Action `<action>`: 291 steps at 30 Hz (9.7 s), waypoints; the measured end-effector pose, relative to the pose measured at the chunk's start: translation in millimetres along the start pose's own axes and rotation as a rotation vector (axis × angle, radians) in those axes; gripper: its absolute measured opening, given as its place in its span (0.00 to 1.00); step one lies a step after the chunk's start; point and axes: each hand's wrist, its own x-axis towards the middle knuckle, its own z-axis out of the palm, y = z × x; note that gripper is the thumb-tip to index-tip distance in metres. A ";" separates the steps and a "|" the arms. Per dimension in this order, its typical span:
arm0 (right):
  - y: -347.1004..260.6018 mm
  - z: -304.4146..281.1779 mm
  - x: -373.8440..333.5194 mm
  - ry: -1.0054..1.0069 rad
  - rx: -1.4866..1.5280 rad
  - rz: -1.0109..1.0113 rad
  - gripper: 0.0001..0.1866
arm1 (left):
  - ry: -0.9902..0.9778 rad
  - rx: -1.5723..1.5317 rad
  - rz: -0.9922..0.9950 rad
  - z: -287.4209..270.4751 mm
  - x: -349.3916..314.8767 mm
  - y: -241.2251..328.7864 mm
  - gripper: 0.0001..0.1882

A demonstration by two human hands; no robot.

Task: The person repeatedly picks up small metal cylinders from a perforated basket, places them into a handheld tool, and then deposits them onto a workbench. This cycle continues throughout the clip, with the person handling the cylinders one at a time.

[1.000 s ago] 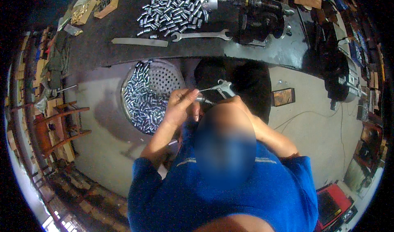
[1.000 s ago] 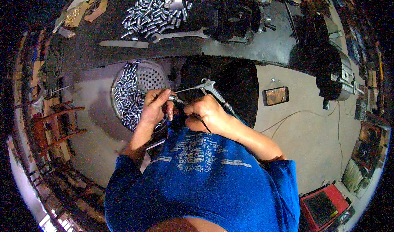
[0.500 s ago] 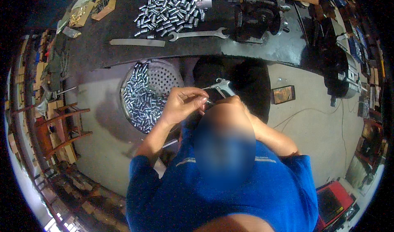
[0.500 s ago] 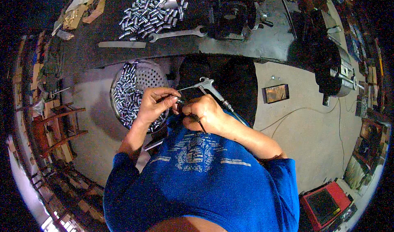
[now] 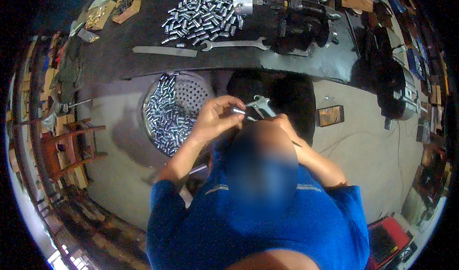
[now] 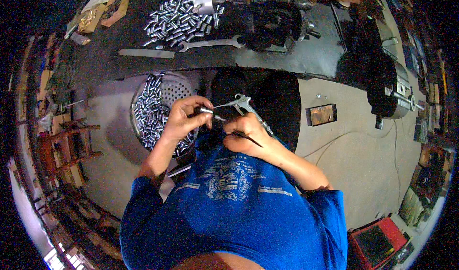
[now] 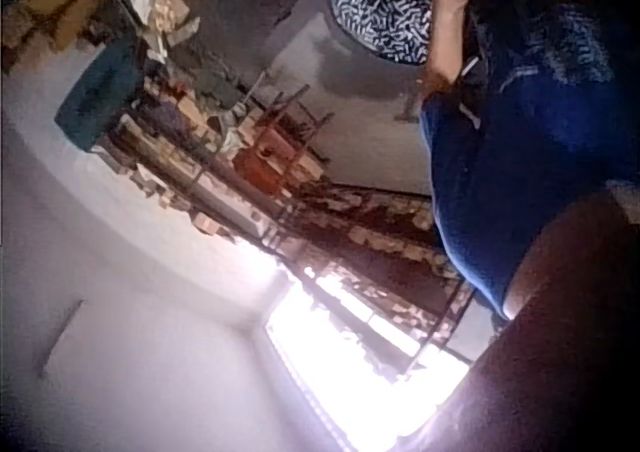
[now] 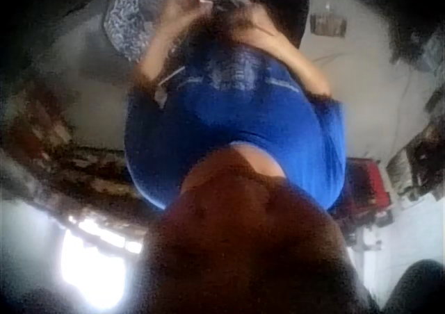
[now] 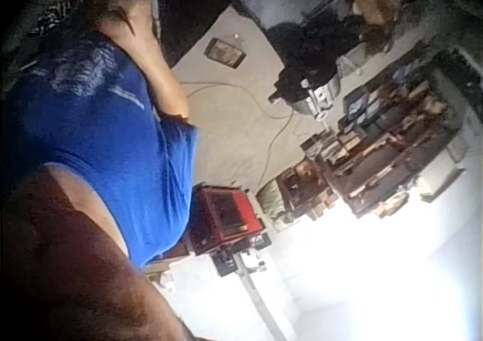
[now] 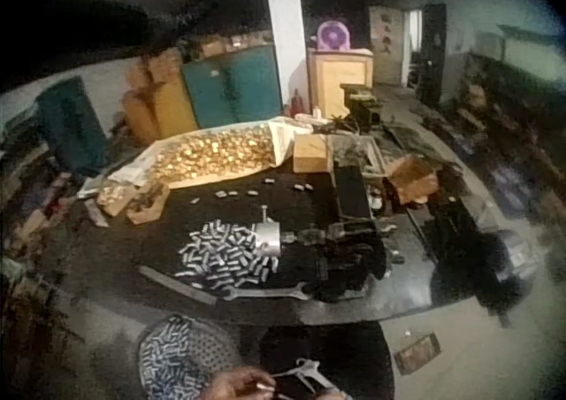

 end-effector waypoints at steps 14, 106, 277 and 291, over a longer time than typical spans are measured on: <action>-38.8 -22.8 -9.4 0.142 -0.059 -0.295 0.14 | 0.293 0.812 0.498 -14.5 6.1 -14.8 0.12; -2.0 -1.4 10.1 -0.086 -0.069 0.146 0.06 | -0.039 0.132 0.134 8.3 11.5 -19.0 0.10; -47.0 -34.8 25.2 0.031 -0.118 -0.264 0.14 | 0.487 0.813 0.583 -44.0 20.9 -26.4 0.08; -0.8 7.7 53.9 0.060 -0.050 -0.114 0.10 | 0.238 0.971 0.805 -9.2 22.5 -15.7 0.15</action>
